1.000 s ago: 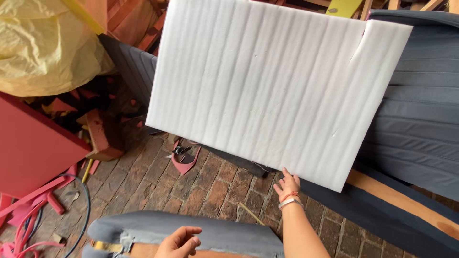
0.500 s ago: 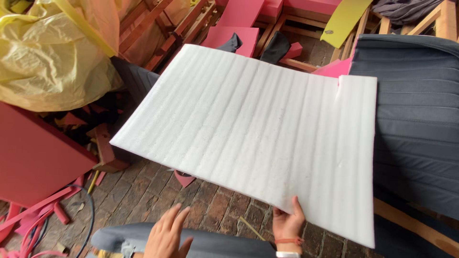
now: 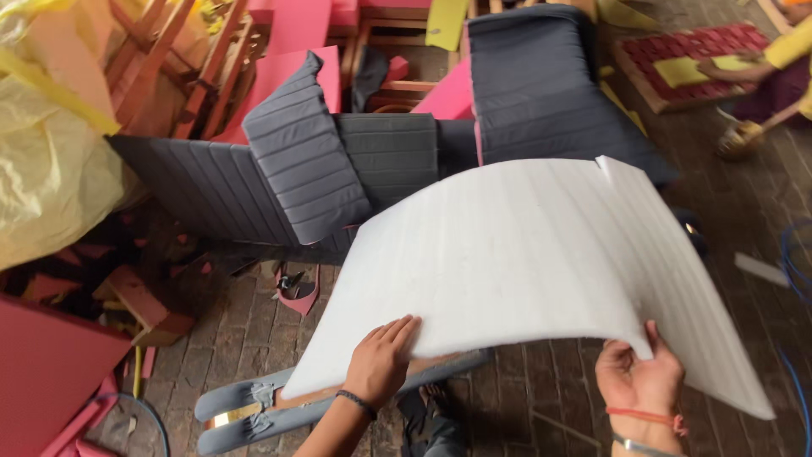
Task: The person sprays adhesive onto a padded furniture frame on the floor using a spray gun, then lays a sheet of white foam padding over the glued surface and presses it down. They use a hand saw to trim the foam along the frame edge and continue spraying and fitting foam pieces.
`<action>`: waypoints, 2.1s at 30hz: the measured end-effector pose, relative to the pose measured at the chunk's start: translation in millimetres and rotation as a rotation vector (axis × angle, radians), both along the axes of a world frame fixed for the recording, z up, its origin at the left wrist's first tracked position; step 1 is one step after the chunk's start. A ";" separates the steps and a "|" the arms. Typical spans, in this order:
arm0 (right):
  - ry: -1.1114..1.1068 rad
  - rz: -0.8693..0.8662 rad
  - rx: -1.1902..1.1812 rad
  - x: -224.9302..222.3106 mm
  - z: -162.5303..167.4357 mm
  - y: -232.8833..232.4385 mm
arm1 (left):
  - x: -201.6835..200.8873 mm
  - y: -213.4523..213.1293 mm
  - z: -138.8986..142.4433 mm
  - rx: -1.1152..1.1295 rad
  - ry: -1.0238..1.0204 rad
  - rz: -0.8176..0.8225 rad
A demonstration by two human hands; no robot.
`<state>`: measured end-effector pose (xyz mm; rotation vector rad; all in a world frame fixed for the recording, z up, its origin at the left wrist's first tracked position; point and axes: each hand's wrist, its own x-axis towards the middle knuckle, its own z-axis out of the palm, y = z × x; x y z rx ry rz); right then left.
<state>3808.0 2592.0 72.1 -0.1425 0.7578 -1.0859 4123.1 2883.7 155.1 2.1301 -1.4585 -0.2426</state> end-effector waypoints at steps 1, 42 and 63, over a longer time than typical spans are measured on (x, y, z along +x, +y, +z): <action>0.046 -0.064 -0.040 -28.3 24.7 21.6 | -12.6 6.0 0.4 -0.134 -0.048 -0.011; 1.192 1.043 -1.982 116.5 29.2 148.9 | -30.1 324.0 -199.2 -0.266 1.024 1.132; 1.792 1.206 -2.020 360.6 -225.5 297.4 | 91.8 371.2 -408.9 0.076 0.854 1.357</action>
